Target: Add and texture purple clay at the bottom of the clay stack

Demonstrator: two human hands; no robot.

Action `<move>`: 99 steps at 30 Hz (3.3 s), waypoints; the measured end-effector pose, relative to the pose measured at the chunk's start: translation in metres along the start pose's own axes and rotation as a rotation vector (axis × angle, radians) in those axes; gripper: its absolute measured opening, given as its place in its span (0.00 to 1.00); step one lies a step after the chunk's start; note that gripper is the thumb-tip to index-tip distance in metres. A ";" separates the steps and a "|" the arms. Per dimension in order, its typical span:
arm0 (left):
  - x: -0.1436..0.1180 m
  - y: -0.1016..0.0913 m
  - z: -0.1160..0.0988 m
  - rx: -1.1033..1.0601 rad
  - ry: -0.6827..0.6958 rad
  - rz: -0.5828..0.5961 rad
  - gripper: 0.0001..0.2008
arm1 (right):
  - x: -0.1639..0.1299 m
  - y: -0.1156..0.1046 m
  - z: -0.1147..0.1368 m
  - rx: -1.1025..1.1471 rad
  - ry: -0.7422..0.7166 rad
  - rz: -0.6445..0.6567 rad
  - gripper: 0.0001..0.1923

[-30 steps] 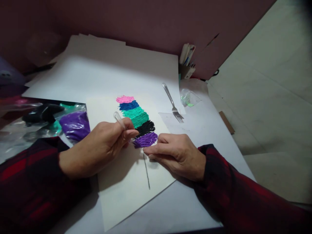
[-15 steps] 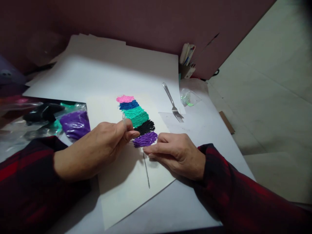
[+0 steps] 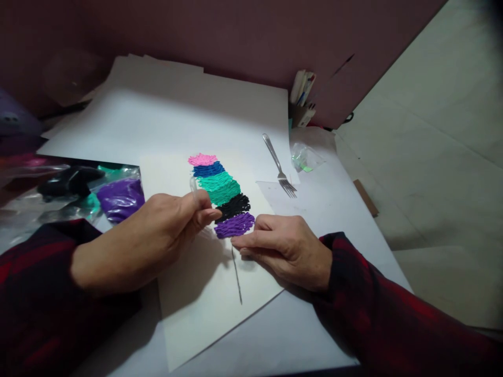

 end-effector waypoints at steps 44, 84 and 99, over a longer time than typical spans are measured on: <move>0.003 0.006 0.000 -0.092 0.048 -0.078 0.13 | 0.000 0.000 0.001 -0.021 0.007 0.008 0.09; 0.003 0.005 -0.003 -0.069 0.072 -0.070 0.15 | -0.001 0.001 0.000 0.007 0.007 0.002 0.09; 0.000 0.008 0.003 -0.013 0.034 -0.008 0.13 | 0.001 0.000 0.001 0.004 -0.001 -0.004 0.09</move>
Point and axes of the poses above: each hand's wrist, its own x-axis towards the middle knuckle, its own y-axis out of the palm, z = x × y, the point moved 3 cm from there along x, towards the middle knuckle, and after that the axes turned 4 degrees about z, right-handed, at the moved point
